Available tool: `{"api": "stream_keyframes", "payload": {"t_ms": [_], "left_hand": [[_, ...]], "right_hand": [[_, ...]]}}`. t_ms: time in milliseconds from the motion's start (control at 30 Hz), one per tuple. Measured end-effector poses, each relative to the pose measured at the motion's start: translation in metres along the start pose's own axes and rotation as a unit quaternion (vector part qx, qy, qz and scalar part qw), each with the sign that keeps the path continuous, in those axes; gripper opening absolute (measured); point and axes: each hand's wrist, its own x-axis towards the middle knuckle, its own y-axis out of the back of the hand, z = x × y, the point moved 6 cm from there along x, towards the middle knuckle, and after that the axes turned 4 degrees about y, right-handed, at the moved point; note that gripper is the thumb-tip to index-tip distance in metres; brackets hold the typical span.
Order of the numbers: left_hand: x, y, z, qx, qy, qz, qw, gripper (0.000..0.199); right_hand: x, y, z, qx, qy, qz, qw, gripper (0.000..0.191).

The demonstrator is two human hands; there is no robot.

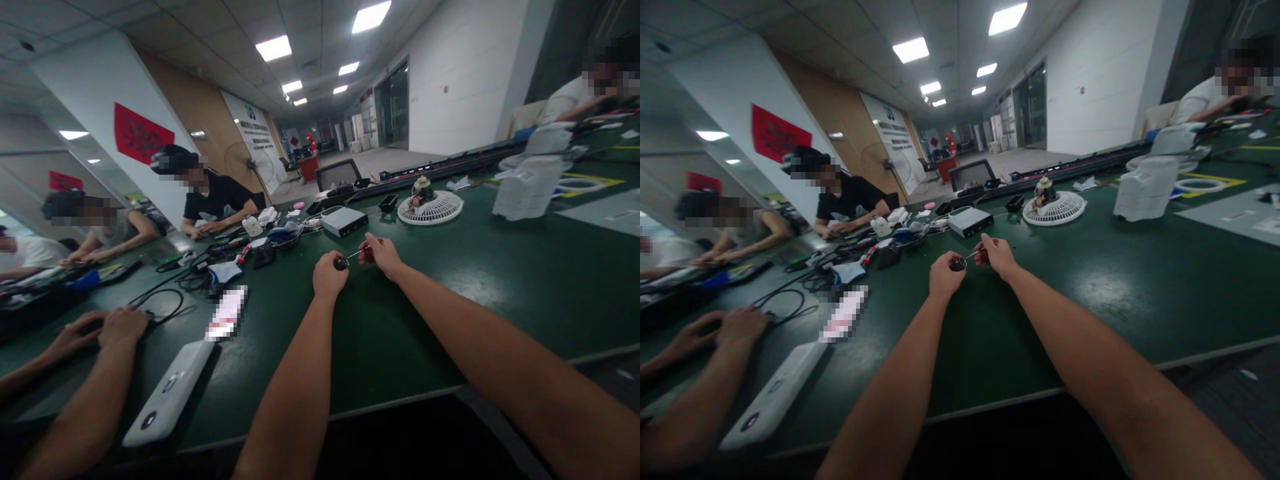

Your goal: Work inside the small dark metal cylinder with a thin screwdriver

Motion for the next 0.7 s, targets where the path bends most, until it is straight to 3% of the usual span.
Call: {"api": "stream_keyframes", "payload": {"t_ms": [233,367,533,700], "left_hand": [[0.0003,0.0018,0.0027,-0.006,-0.007,-0.003,1.0,0.02],[-0.0002,0.0013,0.0032,-0.012,-0.009,-0.002,1.0,0.021],[-0.0003,-0.0013,0.0054,-0.015,-0.039,-0.012,0.999,0.021],[0.0009,0.0019,0.0034,0.016,-0.033,0.003,0.999,0.024]], "right_hand": [[-0.0004,-0.0014,-0.001,-0.006,0.016,-0.005,1.0,0.048],[-0.0017,-0.0045,0.0023,-0.005,-0.013,-0.03,0.999,0.049],[0.0015,-0.0012,0.0027,-0.047,0.024,-0.023,0.998,0.05],[0.0004,-0.0084,0.005,-0.047,0.03,-0.065,0.996,0.051]]}}
